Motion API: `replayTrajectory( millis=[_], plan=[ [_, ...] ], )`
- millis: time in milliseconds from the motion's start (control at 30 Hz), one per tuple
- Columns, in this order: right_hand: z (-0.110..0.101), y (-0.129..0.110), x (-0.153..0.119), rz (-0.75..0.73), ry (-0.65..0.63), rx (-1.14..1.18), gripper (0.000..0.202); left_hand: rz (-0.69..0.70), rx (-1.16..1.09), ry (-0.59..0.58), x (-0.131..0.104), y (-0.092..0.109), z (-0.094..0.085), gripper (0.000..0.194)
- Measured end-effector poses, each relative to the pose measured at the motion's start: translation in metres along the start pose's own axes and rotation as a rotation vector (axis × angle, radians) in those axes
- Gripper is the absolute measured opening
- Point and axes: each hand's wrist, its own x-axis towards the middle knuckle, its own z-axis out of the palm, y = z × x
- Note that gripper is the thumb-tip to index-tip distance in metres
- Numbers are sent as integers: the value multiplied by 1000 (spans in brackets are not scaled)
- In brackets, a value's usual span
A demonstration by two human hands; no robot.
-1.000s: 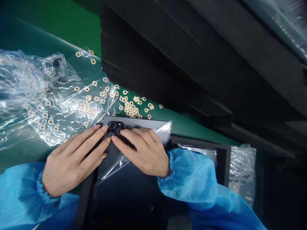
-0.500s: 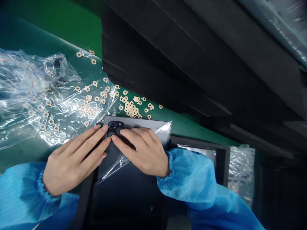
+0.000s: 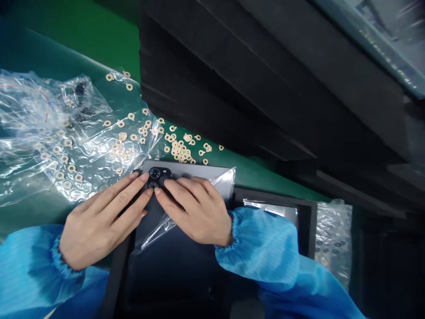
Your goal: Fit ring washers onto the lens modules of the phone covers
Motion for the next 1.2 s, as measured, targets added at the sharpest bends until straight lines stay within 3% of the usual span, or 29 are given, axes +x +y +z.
replayTrajectory(
  millis=[567,900,1200],
  plan=[
    [6,2,-4,51,77,124,15,22,86,-34,6,1,-3,43],
    [-3,9,-1,329,179,429,17,-23,24,-52,7,3,-6,41],
    [-1,11,-3,347,205,523,18,-53,-35,-63,4,3,-4,43]
  ],
)
